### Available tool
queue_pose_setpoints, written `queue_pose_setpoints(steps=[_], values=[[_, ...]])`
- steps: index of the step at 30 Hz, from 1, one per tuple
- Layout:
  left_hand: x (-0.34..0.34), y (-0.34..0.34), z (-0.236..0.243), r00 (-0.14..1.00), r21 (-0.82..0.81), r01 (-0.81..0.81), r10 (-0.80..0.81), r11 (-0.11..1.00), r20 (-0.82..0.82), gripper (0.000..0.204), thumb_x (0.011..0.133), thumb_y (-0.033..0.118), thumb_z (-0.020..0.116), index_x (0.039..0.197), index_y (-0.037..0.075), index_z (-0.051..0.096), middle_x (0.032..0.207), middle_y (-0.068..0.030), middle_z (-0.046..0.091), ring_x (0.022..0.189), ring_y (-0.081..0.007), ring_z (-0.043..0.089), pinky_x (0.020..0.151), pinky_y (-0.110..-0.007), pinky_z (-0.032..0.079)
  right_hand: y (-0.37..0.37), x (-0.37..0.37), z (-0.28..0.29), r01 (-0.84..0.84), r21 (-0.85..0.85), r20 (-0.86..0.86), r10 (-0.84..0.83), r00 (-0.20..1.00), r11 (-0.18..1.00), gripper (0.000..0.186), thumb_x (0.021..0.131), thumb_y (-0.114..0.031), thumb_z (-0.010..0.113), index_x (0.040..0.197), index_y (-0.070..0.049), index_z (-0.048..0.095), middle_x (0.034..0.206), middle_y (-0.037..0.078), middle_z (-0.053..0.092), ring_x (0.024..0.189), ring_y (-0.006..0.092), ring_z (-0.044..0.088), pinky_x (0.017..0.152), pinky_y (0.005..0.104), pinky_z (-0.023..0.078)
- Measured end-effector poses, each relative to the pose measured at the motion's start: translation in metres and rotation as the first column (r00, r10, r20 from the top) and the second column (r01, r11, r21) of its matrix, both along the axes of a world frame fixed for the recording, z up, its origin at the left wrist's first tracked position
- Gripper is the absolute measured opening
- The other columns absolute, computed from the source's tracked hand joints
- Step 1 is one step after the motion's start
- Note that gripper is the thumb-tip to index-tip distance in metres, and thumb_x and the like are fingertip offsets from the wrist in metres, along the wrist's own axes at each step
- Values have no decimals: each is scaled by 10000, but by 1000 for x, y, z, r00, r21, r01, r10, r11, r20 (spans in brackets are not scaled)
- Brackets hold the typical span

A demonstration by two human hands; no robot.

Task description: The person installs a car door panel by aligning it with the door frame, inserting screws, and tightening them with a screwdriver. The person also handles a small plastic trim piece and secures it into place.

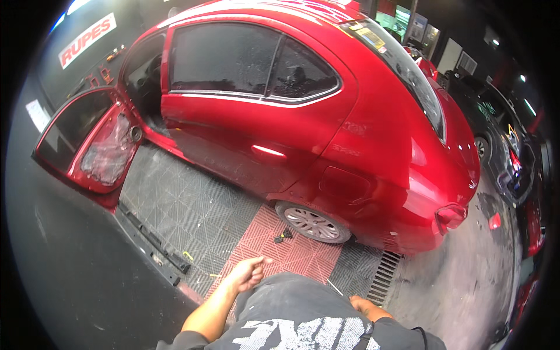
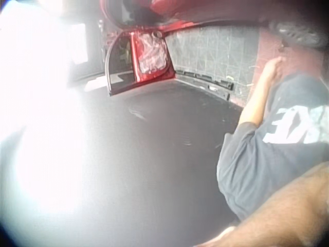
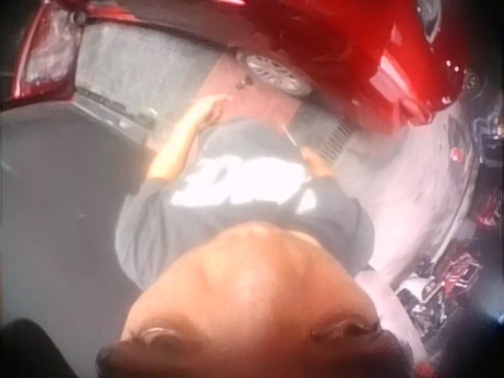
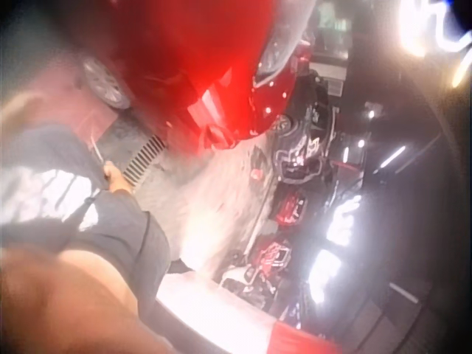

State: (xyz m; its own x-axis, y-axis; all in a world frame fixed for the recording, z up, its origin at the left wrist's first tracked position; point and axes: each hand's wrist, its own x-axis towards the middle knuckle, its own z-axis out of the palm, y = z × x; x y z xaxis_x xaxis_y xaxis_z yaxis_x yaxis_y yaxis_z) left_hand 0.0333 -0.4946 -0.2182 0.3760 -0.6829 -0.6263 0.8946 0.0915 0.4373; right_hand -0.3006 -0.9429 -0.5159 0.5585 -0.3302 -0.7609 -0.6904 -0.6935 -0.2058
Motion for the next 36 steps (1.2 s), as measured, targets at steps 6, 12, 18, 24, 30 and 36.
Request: queue_pose_setpoints(steps=[6, 12, 18, 24, 30, 36], values=[[-13, 52, 15, 951, -176, -305, 309, 936, -4, 314, 1053, 201, 478, 1315, 43, 550, 687, 8, 538, 454, -79, 430, 388, -213, 346, 47, 57, 74, 11, 143, -166, 12, 986, 990, 563, 767, -370, 798, 1190, -10, 706, 1166, 174, 724, 1036, 276, 702, 864, 393, 545], [31, 44, 32, 932, -442, -336, 361, 832, -29, 303, 1063, 179, 457, 1351, 105, 512, 675, -1, 512, 431, -88, 411, 372, -224, 343, 52, 108, 52, -61, 153, -65, 72, 995, 986, 599, 730, -386, 776, 1202, -27, 697, 1222, 216, 699, 1133, 336, 676, 935, 411, 534], [64, 80, 39, 894, -484, -422, 440, 767, -82, 266, 1087, 207, 441, 1307, 125, 565, 556, 54, 366, 425, -65, 346, 374, -215, 282, 92, 141, 65, -119, 16, -37, 119, 992, 993, 404, 808, -186, 648, 1179, -35, 697, 1188, 229, 699, 1127, 355, 674, 909, 413, 534], [78, 182, 16, 794, -463, -576, 596, 674, -119, 274, 1076, 203, 449, 1309, 98, 548, 566, 55, 351, 554, -91, 361, 460, -225, 325, 170, 164, 121, -34, 56, -48, 36, 998, 998, 565, 692, -327, 830, 1151, -27, 697, 1107, 214, 722, 1050, 342, 697, 887, 415, 540], [91, 269, -9, 711, -359, -685, 689, 634, -141, 278, 1089, 181, 421, 1314, 91, 556, 607, 46, 350, 448, -65, 322, 362, -216, 259, 234, 183, 158, 4, 107, -88, 5, 996, 994, 577, 701, -358, 885, 1140, -34, 699, 1064, 211, 728, 1003, 345, 700, 874, 415, 536], [120, 325, -10, 656, -379, -728, 741, 571, -144, 269, 1097, 178, 410, 1313, 77, 536, 624, 40, 381, 439, -49, 352, 352, -193, 286, 270, 220, 174, -6, 50, -64, 9, 998, 999, 497, 727, -337, 875, 1075, -24, 706, 1008, 192, 732, 957, 291, 697, 821, 400, 542]])
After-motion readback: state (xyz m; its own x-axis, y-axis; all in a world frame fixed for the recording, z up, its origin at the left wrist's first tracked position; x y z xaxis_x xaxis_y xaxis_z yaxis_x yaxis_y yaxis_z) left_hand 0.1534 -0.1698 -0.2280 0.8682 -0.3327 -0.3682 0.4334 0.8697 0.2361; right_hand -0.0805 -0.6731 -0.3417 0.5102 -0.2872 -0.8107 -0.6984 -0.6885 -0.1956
